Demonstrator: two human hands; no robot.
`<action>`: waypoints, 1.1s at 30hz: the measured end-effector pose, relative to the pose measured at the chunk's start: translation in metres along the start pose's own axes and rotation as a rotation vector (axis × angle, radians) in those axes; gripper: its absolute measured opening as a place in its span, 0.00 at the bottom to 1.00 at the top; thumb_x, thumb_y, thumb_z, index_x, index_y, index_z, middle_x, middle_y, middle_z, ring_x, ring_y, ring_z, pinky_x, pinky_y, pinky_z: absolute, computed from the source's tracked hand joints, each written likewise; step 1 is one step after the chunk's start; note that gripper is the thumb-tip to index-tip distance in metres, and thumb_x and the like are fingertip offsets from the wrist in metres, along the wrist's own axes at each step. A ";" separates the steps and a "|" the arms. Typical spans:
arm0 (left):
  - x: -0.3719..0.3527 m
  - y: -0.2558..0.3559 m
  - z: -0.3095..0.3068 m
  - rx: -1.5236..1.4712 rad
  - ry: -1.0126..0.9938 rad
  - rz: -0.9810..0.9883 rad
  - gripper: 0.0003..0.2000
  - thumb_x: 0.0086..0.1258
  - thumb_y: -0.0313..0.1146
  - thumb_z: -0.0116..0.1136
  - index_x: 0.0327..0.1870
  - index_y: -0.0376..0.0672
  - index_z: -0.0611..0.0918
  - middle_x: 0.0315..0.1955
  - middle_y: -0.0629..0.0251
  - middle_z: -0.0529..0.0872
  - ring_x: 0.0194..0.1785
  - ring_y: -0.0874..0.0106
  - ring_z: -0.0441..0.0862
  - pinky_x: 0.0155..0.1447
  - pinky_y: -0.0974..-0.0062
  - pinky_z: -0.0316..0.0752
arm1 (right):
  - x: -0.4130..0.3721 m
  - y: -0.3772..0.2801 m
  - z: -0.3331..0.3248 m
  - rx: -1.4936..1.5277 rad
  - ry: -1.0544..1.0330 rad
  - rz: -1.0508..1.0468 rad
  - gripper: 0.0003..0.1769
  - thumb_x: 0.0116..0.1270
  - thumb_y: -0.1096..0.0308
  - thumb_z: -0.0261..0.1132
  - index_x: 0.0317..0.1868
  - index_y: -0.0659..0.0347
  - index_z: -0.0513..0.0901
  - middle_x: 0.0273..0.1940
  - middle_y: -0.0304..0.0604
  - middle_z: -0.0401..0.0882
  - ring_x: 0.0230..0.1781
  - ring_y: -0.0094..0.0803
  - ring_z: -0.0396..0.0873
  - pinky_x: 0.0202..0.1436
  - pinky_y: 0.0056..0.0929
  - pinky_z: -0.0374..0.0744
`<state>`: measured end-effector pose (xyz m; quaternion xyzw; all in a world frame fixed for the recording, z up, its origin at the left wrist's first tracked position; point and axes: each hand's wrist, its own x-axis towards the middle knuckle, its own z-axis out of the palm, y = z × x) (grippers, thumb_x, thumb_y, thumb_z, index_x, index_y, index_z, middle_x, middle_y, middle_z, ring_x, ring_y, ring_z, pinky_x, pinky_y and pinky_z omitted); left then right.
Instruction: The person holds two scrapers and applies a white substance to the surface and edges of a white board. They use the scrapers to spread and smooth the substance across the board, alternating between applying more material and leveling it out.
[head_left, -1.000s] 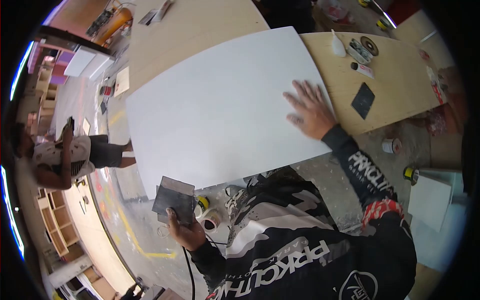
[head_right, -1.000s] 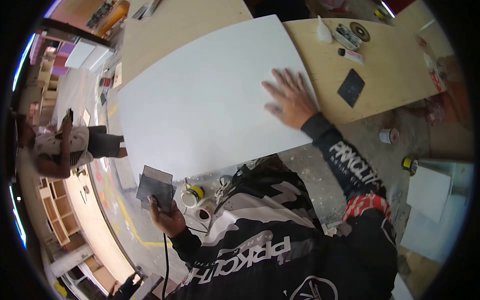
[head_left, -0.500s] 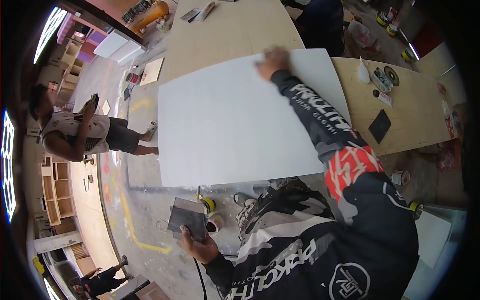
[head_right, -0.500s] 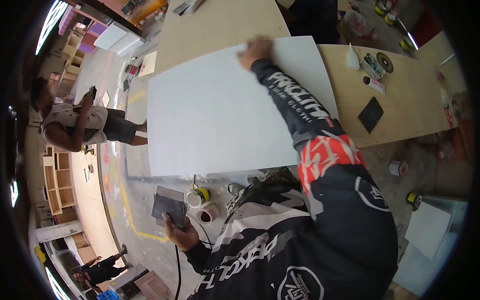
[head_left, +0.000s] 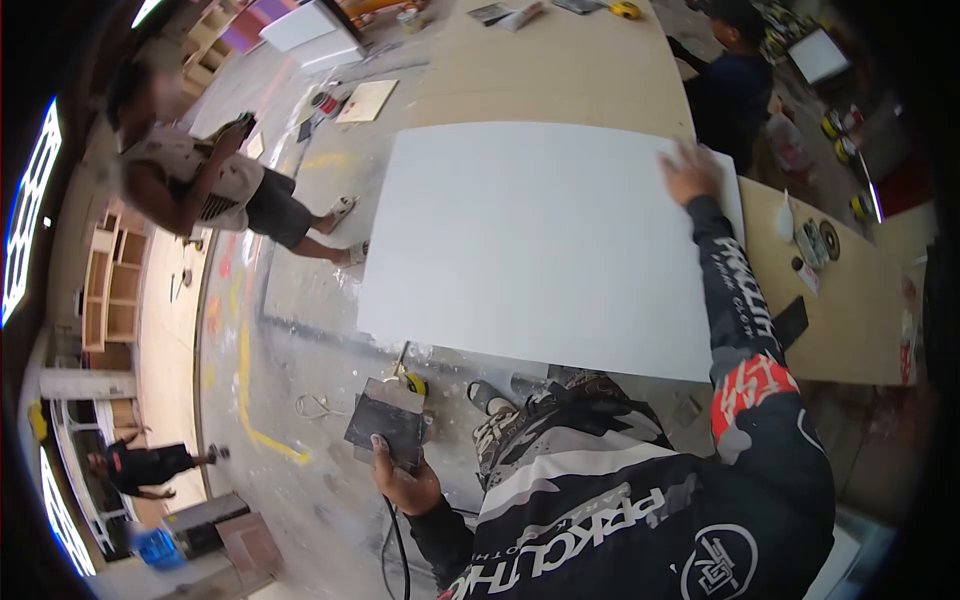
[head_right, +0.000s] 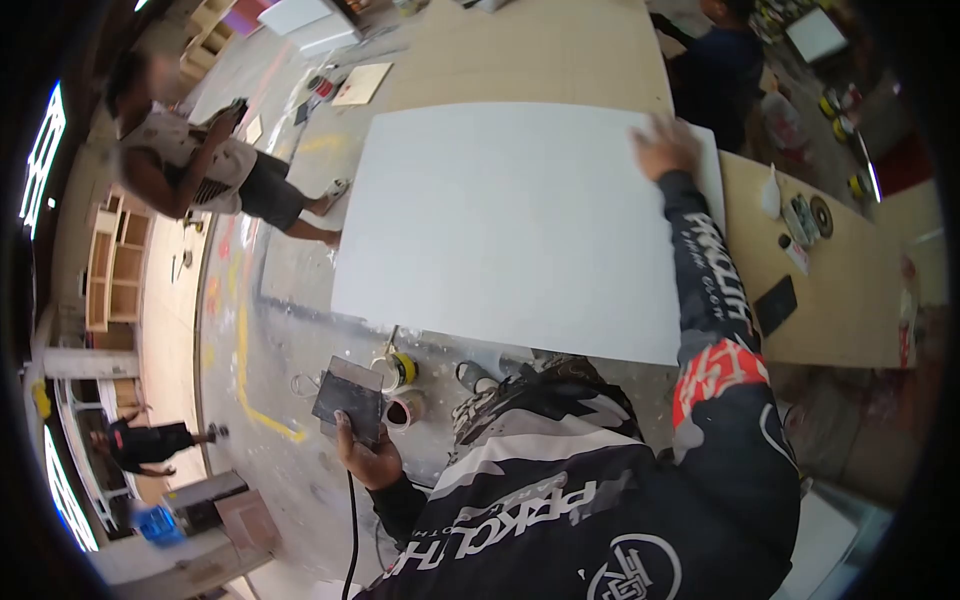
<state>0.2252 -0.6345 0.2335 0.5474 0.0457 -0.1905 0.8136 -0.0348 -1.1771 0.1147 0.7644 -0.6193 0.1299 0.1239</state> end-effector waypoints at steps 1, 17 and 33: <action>0.005 0.000 -0.008 -0.010 0.038 0.004 0.17 0.70 0.40 0.58 0.48 0.33 0.79 0.41 0.60 0.85 0.40 0.69 0.85 0.41 0.74 0.77 | 0.010 0.030 0.037 -0.035 -0.001 0.139 0.36 0.69 0.35 0.47 0.69 0.47 0.69 0.74 0.43 0.57 0.74 0.49 0.53 0.72 0.57 0.54; 0.024 0.033 -0.075 -0.063 0.258 0.040 0.14 0.69 0.42 0.58 0.48 0.43 0.80 0.39 0.71 0.84 0.38 0.76 0.81 0.35 0.78 0.70 | 0.015 -0.343 -0.016 0.183 -0.199 0.079 0.44 0.67 0.39 0.49 0.74 0.62 0.58 0.76 0.57 0.46 0.77 0.57 0.41 0.76 0.59 0.38; 0.091 0.037 -0.100 -0.082 0.347 -0.036 0.15 0.66 0.45 0.61 0.43 0.43 0.82 0.38 0.69 0.85 0.39 0.74 0.81 0.43 0.75 0.69 | 0.006 -0.219 -0.015 0.187 -0.097 -0.361 0.34 0.72 0.43 0.48 0.70 0.56 0.66 0.73 0.43 0.61 0.73 0.42 0.59 0.73 0.53 0.56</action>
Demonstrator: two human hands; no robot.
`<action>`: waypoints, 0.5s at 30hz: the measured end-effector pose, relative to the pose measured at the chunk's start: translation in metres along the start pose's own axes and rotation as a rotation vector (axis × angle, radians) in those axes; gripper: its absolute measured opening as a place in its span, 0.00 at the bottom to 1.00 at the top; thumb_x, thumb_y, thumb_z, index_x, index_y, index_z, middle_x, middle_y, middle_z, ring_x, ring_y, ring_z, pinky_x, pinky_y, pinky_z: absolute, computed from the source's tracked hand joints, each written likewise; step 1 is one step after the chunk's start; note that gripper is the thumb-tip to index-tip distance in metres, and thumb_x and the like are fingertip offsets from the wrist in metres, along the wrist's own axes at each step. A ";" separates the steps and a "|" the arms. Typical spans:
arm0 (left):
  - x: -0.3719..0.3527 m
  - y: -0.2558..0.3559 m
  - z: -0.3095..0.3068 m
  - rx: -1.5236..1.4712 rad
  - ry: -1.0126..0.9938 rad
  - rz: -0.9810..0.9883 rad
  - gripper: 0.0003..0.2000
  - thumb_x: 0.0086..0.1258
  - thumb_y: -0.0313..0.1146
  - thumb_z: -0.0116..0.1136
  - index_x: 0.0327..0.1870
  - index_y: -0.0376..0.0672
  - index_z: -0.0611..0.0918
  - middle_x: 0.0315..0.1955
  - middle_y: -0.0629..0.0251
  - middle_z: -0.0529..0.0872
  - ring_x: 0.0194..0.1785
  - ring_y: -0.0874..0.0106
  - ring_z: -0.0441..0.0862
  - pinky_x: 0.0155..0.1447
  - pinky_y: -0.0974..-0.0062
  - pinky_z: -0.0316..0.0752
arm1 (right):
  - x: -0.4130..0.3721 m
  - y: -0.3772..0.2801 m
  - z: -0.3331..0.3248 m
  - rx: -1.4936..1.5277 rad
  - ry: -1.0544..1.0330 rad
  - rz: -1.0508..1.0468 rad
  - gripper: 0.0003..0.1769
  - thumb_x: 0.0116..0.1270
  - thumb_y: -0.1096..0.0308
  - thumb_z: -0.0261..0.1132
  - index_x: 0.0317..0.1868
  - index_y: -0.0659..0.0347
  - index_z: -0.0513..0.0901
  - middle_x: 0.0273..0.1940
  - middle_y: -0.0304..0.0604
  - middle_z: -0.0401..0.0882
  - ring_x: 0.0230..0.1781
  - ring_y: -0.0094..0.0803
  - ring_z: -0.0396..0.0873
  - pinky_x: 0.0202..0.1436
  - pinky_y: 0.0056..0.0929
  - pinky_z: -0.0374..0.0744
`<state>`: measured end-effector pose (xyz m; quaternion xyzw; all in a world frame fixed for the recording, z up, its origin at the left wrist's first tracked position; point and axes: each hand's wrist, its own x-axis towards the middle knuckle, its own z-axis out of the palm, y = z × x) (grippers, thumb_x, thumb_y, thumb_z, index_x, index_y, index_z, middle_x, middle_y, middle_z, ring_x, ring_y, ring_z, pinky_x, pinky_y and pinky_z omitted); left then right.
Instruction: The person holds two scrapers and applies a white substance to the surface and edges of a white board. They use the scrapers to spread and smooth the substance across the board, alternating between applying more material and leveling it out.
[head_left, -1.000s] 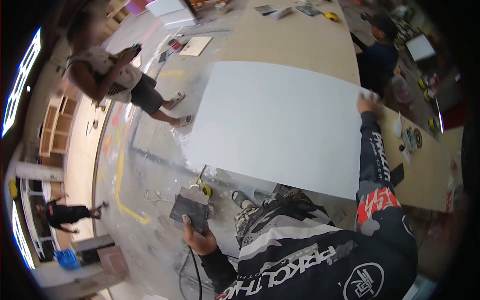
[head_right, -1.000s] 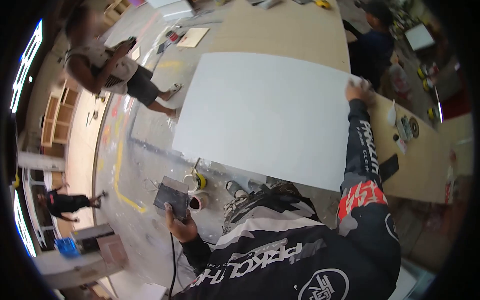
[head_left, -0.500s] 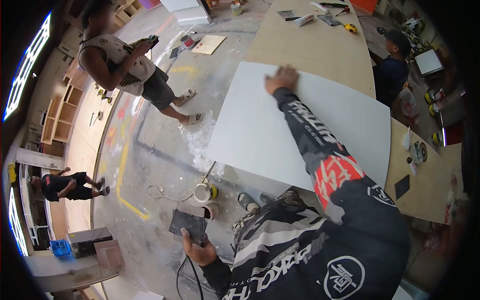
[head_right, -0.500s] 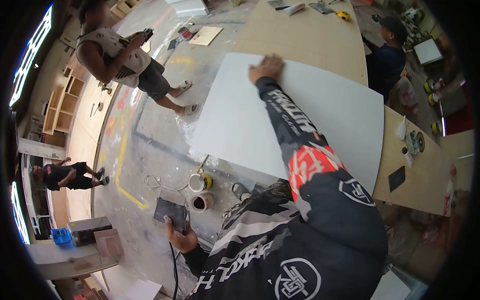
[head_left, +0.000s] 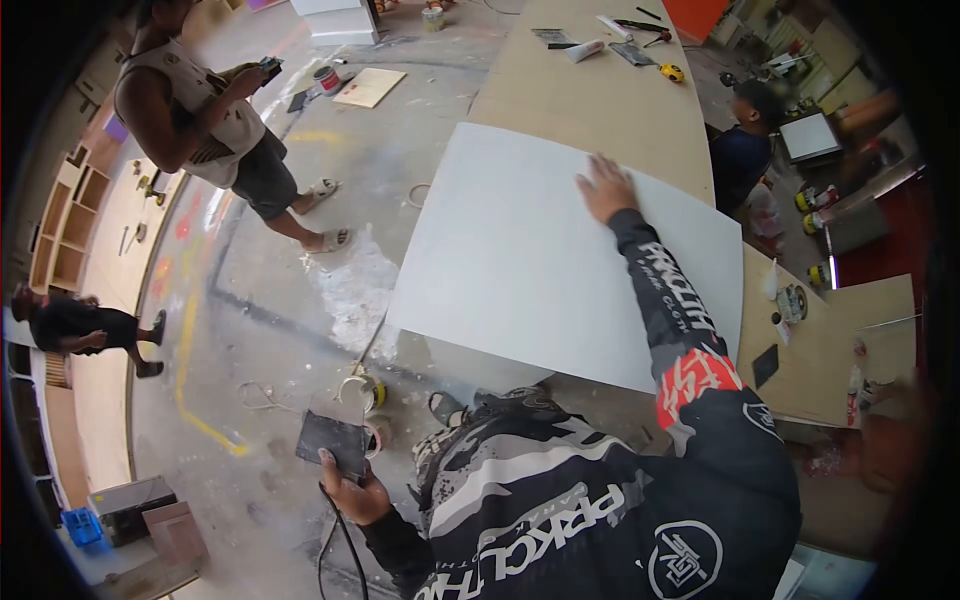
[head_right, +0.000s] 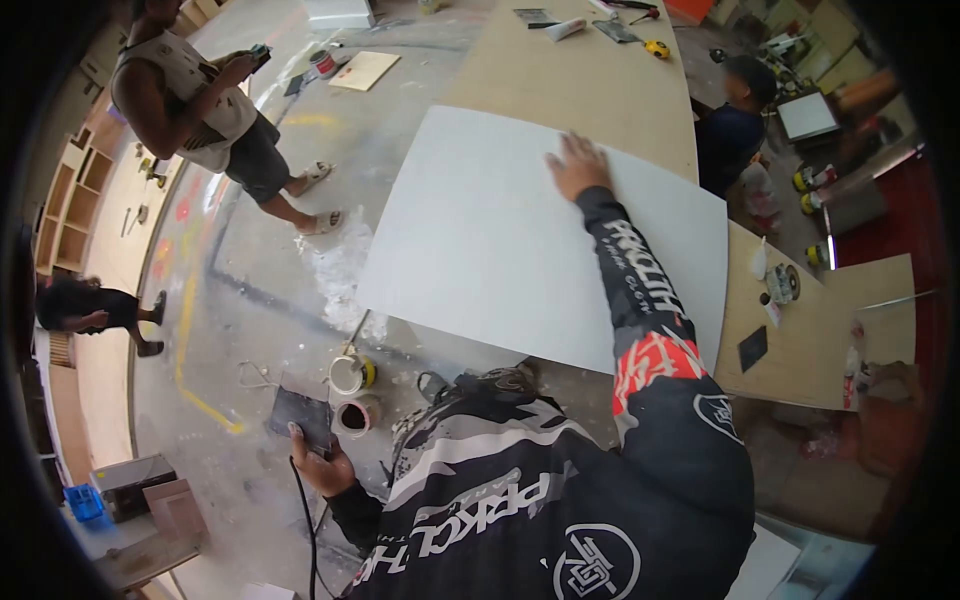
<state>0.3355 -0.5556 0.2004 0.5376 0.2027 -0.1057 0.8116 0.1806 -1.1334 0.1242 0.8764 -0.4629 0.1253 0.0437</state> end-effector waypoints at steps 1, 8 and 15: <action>0.007 0.001 0.001 -0.002 -0.060 -0.027 0.15 0.67 0.44 0.61 0.44 0.42 0.82 0.39 0.68 0.85 0.41 0.74 0.82 0.45 0.74 0.70 | -0.008 0.026 -0.007 -0.051 -0.066 0.081 0.34 0.73 0.42 0.46 0.72 0.53 0.63 0.74 0.41 0.58 0.74 0.41 0.58 0.74 0.54 0.55; 0.024 0.007 0.031 0.068 -0.231 -0.082 0.16 0.71 0.43 0.55 0.47 0.39 0.81 0.39 0.66 0.85 0.37 0.73 0.83 0.37 0.76 0.73 | -0.009 0.065 0.004 -0.135 -0.062 0.658 0.39 0.70 0.39 0.47 0.71 0.61 0.64 0.73 0.51 0.58 0.73 0.53 0.55 0.73 0.58 0.53; 0.029 0.018 0.061 0.250 -0.320 0.025 0.15 0.73 0.41 0.54 0.42 0.35 0.81 0.33 0.62 0.85 0.30 0.72 0.83 0.31 0.76 0.75 | 0.013 -0.035 0.012 0.090 -0.001 -0.128 0.34 0.71 0.46 0.51 0.69 0.60 0.66 0.72 0.49 0.62 0.73 0.48 0.58 0.75 0.52 0.53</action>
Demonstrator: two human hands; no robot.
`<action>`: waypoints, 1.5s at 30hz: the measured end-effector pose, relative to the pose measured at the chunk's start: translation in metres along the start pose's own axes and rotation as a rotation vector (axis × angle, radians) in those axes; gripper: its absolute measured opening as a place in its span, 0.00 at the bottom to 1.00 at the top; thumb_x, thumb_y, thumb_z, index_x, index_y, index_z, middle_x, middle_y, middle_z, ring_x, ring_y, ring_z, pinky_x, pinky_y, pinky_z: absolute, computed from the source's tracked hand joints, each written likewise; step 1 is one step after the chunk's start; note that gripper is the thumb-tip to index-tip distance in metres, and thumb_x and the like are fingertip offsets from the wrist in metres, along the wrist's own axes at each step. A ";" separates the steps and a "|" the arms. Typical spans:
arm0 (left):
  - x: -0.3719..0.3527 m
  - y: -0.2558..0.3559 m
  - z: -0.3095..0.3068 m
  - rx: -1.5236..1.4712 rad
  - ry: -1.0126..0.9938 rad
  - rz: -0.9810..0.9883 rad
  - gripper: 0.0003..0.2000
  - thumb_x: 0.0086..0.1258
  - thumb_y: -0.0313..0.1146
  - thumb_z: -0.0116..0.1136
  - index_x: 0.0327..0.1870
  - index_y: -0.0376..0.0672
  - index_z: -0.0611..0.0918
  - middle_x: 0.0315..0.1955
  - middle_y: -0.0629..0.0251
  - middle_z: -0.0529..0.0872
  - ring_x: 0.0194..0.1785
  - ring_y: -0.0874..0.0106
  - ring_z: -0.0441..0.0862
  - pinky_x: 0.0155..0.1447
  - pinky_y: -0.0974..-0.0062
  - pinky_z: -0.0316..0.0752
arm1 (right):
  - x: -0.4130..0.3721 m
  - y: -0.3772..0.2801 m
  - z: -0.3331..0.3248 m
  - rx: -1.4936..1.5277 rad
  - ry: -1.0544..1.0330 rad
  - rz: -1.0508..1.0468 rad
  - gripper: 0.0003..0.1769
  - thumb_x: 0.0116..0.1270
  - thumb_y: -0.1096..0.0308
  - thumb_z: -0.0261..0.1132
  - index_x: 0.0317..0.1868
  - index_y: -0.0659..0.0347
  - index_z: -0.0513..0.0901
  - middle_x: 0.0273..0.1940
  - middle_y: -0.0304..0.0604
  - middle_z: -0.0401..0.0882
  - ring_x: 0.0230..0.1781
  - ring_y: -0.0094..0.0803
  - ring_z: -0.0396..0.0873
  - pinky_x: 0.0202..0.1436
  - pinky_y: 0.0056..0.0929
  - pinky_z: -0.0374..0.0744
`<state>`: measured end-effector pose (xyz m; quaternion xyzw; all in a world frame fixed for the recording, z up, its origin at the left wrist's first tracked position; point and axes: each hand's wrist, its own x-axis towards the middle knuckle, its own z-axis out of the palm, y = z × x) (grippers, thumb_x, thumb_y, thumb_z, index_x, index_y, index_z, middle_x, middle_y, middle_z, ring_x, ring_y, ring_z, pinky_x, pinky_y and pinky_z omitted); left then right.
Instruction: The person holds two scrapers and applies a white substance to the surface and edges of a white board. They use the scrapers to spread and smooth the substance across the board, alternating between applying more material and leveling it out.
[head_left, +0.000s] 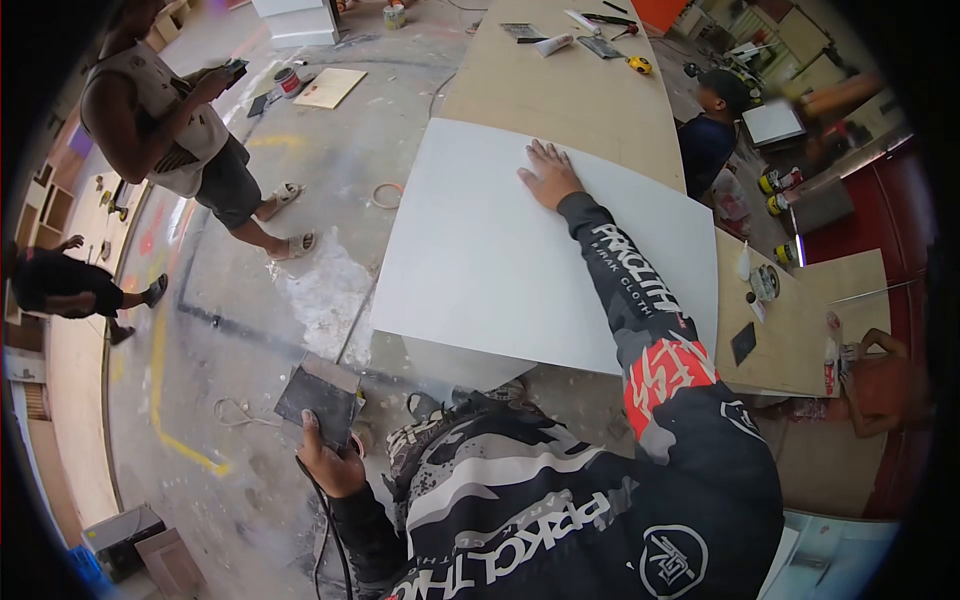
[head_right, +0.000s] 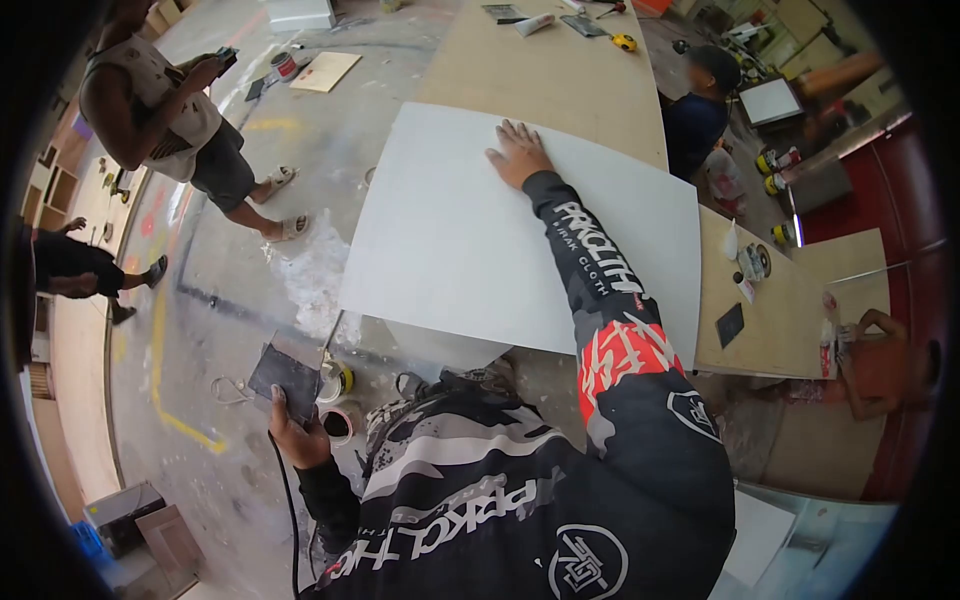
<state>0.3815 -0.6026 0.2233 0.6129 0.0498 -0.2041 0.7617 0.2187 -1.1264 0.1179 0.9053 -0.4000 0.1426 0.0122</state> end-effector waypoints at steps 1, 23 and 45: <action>0.002 0.001 0.000 0.010 -0.011 0.000 0.15 0.73 0.41 0.54 0.42 0.35 0.81 0.33 0.63 0.85 0.30 0.73 0.83 0.31 0.76 0.75 | 0.000 0.004 -0.002 0.035 -0.033 -0.042 0.32 0.72 0.47 0.50 0.70 0.56 0.66 0.72 0.45 0.61 0.74 0.45 0.58 0.75 0.53 0.53; 0.009 -0.034 -0.120 -0.297 0.310 -0.091 0.11 0.70 0.43 0.58 0.42 0.45 0.80 0.33 0.73 0.83 0.33 0.79 0.77 0.36 0.79 0.64 | -0.011 0.078 0.013 -0.184 -0.014 0.346 0.25 0.75 0.51 0.43 0.67 0.46 0.72 0.71 0.41 0.64 0.71 0.51 0.60 0.72 0.54 0.59; -0.005 -0.025 -0.074 -0.343 0.272 -0.073 0.11 0.70 0.41 0.59 0.43 0.43 0.80 0.33 0.70 0.85 0.32 0.77 0.81 0.33 0.79 0.68 | -0.023 -0.244 -0.001 0.208 -0.199 -0.780 0.25 0.72 0.47 0.49 0.61 0.50 0.77 0.68 0.48 0.66 0.72 0.50 0.57 0.74 0.58 0.51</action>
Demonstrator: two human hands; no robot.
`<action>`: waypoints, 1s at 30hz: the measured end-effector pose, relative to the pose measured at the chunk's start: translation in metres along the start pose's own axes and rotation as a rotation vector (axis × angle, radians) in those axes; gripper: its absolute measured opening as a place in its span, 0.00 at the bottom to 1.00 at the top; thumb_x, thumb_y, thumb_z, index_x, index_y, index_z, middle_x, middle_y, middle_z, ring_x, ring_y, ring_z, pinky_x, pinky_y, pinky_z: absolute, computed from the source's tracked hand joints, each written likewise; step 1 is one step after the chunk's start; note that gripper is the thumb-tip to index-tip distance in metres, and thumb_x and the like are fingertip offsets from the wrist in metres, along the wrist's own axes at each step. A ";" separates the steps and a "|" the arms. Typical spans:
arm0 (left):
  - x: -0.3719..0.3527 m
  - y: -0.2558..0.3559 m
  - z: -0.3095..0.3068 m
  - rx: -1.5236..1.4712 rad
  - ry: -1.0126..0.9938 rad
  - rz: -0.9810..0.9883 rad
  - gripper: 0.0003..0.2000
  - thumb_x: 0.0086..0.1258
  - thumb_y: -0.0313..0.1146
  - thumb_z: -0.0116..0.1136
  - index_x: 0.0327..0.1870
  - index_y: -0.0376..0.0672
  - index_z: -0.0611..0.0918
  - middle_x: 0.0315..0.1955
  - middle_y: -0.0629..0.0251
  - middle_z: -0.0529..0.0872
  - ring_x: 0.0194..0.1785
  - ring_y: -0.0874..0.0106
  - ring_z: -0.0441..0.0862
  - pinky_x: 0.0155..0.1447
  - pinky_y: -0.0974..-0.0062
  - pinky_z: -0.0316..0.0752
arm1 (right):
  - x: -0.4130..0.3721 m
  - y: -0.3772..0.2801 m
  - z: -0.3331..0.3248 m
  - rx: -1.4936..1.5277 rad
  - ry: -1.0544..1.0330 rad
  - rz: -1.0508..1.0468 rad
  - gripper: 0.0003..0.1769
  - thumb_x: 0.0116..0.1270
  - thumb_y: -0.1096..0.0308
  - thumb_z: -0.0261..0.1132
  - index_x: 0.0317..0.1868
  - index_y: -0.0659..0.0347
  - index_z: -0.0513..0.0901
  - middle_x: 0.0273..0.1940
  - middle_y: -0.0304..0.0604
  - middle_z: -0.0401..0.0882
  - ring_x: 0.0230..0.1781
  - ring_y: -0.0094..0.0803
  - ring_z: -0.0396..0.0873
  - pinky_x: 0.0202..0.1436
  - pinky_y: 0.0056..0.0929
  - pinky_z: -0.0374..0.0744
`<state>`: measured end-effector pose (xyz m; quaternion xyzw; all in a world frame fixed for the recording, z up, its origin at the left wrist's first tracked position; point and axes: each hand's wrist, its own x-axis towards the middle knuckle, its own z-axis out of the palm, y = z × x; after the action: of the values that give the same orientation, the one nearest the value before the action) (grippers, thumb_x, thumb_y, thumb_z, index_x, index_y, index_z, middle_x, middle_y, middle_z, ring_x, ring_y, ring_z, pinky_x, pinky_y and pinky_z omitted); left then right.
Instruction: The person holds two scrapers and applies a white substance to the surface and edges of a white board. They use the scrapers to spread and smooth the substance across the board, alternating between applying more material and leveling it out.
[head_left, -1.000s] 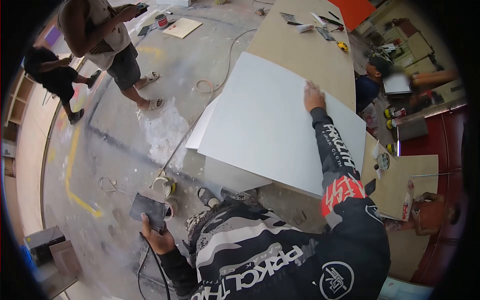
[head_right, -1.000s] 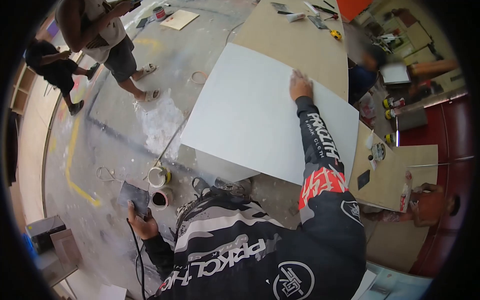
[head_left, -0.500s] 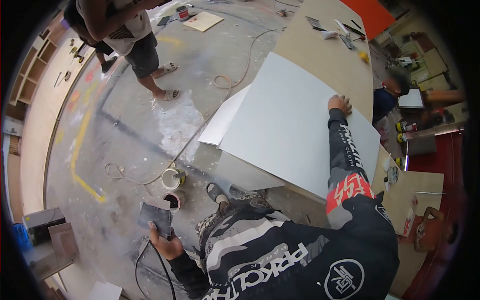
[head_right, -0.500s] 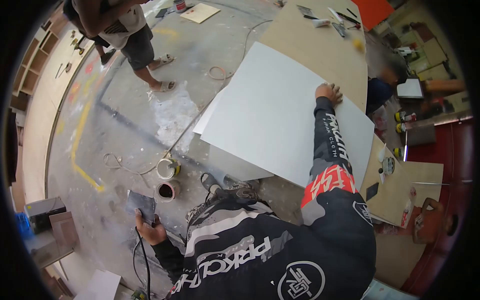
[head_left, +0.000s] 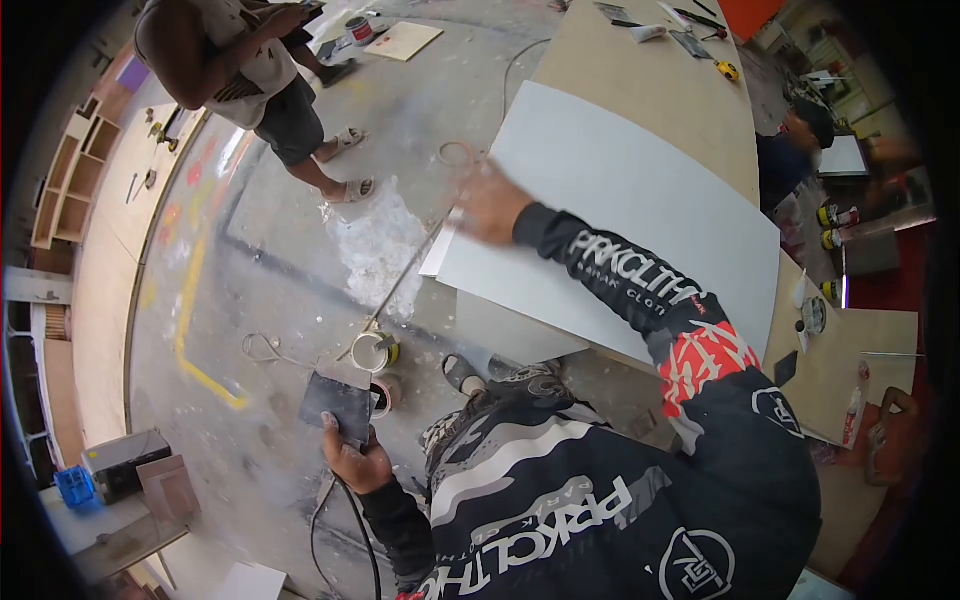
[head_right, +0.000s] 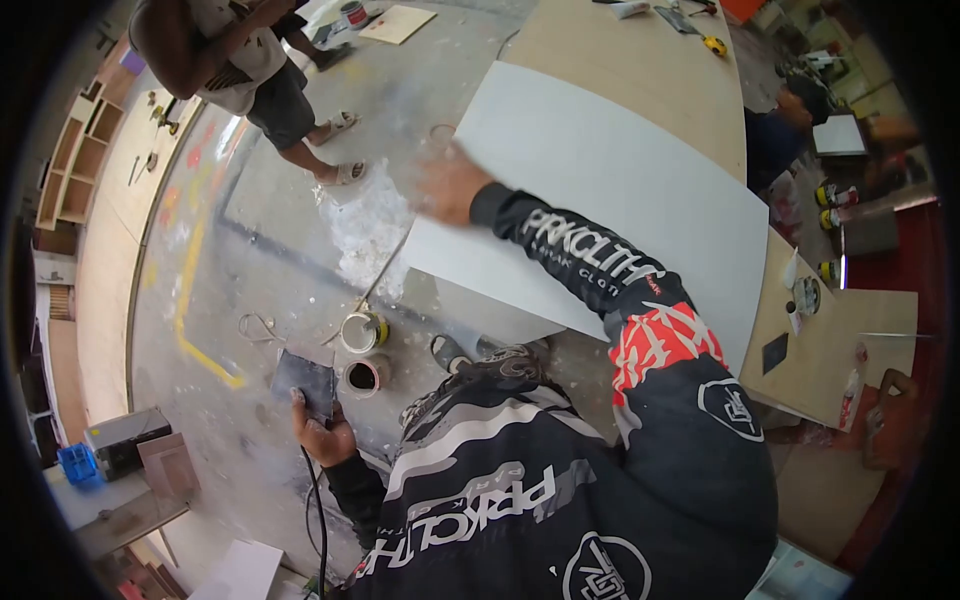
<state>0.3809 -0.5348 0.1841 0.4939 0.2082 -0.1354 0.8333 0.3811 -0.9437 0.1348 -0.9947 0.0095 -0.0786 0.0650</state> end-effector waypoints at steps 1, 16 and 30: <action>-0.001 -0.001 -0.003 0.002 -0.010 0.010 0.11 0.70 0.41 0.59 0.43 0.43 0.80 0.33 0.70 0.85 0.32 0.77 0.81 0.33 0.79 0.68 | -0.006 -0.011 0.003 -0.012 0.053 -0.149 0.25 0.74 0.48 0.48 0.63 0.49 0.75 0.67 0.50 0.67 0.71 0.47 0.60 0.74 0.62 0.48; -0.056 -0.014 -0.035 0.030 0.012 0.067 0.10 0.68 0.42 0.60 0.45 0.50 0.81 0.38 0.73 0.84 0.38 0.77 0.80 0.33 0.78 0.70 | 0.017 0.118 0.016 -0.121 0.312 0.800 0.32 0.66 0.48 0.54 0.66 0.55 0.72 0.72 0.57 0.58 0.73 0.56 0.53 0.75 0.55 0.47; -0.051 -0.083 0.035 0.638 -0.463 0.417 0.23 0.63 0.19 0.56 0.61 0.34 0.73 0.52 0.59 0.78 0.49 0.71 0.78 0.50 0.75 0.76 | -0.153 -0.104 -0.015 0.212 0.224 0.301 0.29 0.71 0.49 0.51 0.69 0.48 0.69 0.74 0.44 0.57 0.75 0.45 0.53 0.77 0.53 0.48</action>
<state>0.3073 -0.6043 0.1598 0.7145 -0.1400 -0.1288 0.6732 0.2285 -0.8386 0.1396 -0.9547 0.1565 -0.1788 0.1789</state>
